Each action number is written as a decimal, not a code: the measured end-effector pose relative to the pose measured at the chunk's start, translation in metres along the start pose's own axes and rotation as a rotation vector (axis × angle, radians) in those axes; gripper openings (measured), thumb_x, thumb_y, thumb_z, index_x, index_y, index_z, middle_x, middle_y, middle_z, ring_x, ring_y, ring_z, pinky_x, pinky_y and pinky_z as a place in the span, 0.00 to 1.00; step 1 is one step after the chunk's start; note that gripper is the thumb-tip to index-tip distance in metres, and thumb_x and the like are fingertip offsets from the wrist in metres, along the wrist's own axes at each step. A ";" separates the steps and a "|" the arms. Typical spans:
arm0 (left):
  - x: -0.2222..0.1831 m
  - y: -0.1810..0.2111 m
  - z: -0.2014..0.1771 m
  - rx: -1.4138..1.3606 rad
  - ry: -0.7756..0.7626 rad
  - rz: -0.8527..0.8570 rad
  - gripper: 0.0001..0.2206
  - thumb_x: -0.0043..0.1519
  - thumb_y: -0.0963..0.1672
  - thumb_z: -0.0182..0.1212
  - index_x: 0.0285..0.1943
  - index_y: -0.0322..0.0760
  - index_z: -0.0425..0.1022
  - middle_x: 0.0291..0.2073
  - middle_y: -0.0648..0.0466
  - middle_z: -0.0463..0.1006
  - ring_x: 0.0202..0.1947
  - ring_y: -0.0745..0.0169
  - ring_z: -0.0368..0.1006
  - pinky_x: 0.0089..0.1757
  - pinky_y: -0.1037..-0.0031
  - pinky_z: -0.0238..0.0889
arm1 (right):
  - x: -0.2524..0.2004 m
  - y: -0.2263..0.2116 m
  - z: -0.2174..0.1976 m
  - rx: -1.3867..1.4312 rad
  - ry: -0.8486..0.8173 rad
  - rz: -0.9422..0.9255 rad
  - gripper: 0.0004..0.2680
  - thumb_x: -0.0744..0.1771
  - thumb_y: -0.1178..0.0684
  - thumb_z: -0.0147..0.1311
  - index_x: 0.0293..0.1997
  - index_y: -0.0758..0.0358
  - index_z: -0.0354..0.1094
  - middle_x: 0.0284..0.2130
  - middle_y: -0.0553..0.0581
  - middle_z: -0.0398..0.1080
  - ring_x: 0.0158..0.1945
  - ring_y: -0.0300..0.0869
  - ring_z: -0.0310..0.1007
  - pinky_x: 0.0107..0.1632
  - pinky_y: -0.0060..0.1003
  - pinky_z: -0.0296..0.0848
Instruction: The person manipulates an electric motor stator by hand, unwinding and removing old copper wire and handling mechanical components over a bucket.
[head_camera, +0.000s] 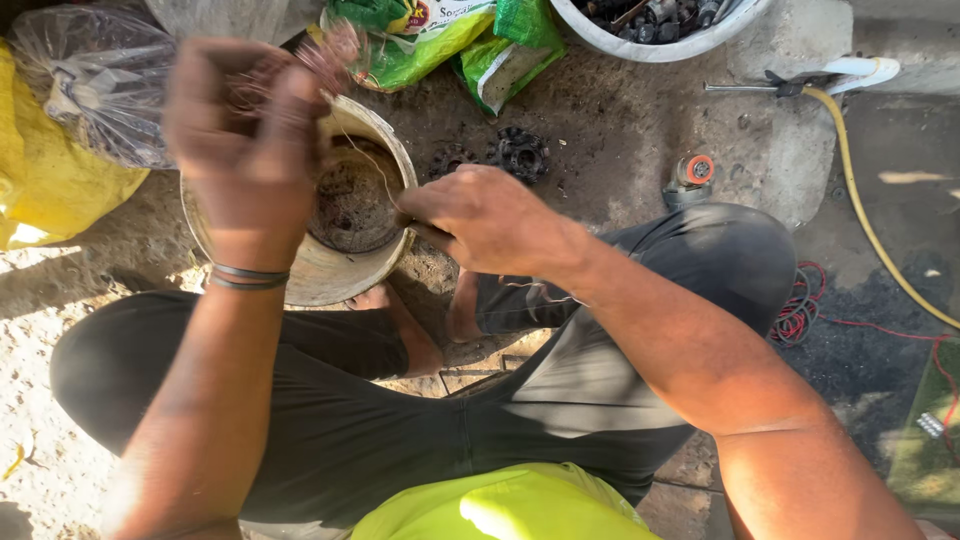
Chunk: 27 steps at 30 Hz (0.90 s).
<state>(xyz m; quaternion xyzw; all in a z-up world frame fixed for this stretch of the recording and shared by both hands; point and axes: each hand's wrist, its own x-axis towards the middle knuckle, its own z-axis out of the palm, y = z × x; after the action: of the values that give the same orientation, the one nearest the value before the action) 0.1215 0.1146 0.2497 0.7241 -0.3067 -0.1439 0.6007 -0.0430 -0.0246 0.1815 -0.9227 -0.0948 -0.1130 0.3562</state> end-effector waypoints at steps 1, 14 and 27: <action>0.000 0.000 -0.002 0.300 -0.124 0.185 0.07 0.69 0.41 0.64 0.45 0.34 0.69 0.31 0.48 0.78 0.29 0.58 0.76 0.31 0.70 0.69 | -0.001 0.002 -0.008 -0.096 0.028 -0.006 0.09 0.65 0.59 0.61 0.50 0.59 0.70 0.29 0.54 0.73 0.30 0.44 0.75 0.39 0.42 0.75; -0.002 -0.002 0.006 0.483 -0.328 0.269 0.06 0.64 0.40 0.68 0.44 0.32 0.74 0.34 0.46 0.78 0.36 0.54 0.77 0.39 0.68 0.69 | -0.006 0.002 -0.023 -0.039 -0.128 0.133 0.13 0.61 0.59 0.59 0.49 0.62 0.69 0.26 0.60 0.72 0.32 0.55 0.76 0.36 0.49 0.72; -0.013 -0.002 0.014 0.446 -0.256 0.298 0.06 0.67 0.38 0.66 0.48 0.32 0.73 0.32 0.46 0.78 0.30 0.57 0.75 0.35 0.68 0.67 | -0.006 -0.001 -0.031 0.024 0.025 0.178 0.05 0.68 0.55 0.57 0.40 0.65 0.68 0.24 0.60 0.71 0.27 0.50 0.74 0.30 0.45 0.71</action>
<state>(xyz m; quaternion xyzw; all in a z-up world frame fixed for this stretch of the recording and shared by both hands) 0.1038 0.1124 0.2421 0.7612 -0.5068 -0.0735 0.3979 -0.0530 -0.0451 0.2029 -0.9217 -0.0091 -0.0912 0.3769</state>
